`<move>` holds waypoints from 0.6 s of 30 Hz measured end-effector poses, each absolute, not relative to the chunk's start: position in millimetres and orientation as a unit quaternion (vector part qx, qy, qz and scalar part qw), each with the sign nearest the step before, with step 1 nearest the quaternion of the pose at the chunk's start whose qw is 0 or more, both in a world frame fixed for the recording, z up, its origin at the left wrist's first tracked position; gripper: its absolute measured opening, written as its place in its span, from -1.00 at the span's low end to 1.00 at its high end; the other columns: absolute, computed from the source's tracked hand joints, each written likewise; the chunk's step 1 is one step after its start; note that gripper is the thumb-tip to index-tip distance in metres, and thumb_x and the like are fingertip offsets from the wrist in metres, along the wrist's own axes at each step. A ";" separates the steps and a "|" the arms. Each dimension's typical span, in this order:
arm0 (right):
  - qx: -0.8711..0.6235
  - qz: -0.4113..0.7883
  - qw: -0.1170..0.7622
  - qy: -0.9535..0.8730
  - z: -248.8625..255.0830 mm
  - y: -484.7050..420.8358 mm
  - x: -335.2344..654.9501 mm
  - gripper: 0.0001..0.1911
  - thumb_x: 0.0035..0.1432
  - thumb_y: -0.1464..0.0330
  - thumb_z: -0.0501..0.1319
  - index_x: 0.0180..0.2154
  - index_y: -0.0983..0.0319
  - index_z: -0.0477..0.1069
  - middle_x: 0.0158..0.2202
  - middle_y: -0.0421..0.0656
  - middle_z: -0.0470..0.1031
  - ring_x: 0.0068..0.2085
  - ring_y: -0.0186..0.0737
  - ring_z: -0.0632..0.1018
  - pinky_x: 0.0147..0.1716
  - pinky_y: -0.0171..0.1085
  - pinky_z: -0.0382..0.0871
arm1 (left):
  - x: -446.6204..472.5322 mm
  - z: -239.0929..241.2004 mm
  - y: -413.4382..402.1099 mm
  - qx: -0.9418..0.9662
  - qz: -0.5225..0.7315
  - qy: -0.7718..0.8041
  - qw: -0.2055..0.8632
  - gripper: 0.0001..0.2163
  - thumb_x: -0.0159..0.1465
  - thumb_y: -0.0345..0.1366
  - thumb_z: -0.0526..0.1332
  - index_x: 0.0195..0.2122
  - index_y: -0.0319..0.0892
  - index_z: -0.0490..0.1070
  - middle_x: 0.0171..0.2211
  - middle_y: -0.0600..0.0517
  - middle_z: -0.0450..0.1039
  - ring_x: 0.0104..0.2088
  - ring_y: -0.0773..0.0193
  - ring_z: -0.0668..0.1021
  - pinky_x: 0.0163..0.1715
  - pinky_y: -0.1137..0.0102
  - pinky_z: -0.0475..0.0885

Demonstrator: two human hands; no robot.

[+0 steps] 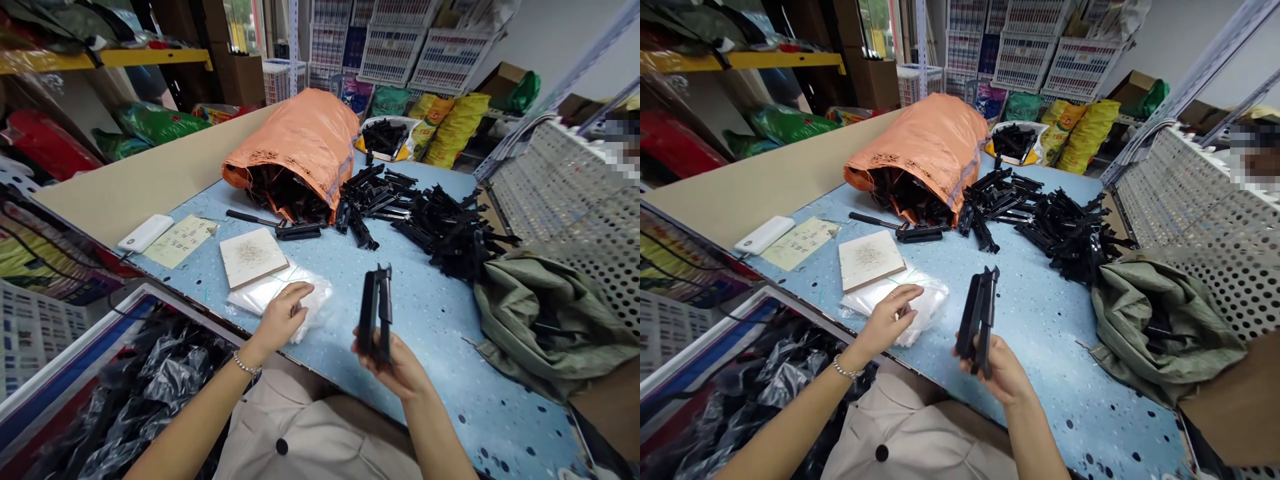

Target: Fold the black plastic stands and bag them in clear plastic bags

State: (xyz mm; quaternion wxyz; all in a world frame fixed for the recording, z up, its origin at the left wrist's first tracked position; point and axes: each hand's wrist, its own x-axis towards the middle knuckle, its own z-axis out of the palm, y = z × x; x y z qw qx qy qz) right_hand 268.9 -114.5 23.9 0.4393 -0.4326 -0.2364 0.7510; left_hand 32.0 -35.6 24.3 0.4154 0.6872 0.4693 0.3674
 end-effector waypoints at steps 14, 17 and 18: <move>-0.575 0.592 0.466 -0.318 -10.9 -118.8 242.6 -0.63 -0.13 0.16 0.44 -0.31 0.22 0.47 -0.49 -0.16 0.54 -0.46 -0.22 0.50 -0.50 -0.33 0.40 | 59.4 25.4 -99.2 0.873 0.273 0.212 0.343 -0.32 0.20 -0.58 0.01 0.36 -0.15 -0.08 0.30 -0.19 0.15 0.24 0.08 0.34 0.15 0.22 0.36; -0.633 0.482 0.467 -0.387 -1.8 -120.0 231.4 -0.45 -0.10 0.18 0.42 -0.06 0.17 0.36 -0.35 -0.13 0.59 -0.32 -0.14 0.56 -0.33 -0.24 0.45 | 52.7 37.7 -108.9 0.859 0.266 0.263 0.348 -0.43 0.23 -0.46 0.10 0.30 -0.22 0.11 0.24 -0.22 0.24 0.17 0.03 0.41 0.13 0.21 0.39; -0.623 0.493 0.459 -0.398 2.6 -122.5 226.8 -0.42 -0.08 0.19 0.42 -0.02 0.15 0.33 -0.30 -0.11 0.60 -0.29 -0.13 0.57 -0.29 -0.23 0.46 | 46.8 44.1 -111.5 0.853 0.266 0.286 0.345 -0.51 0.27 -0.41 0.10 0.26 -0.20 0.21 0.19 -0.20 0.31 0.15 0.05 0.43 0.13 0.23 0.38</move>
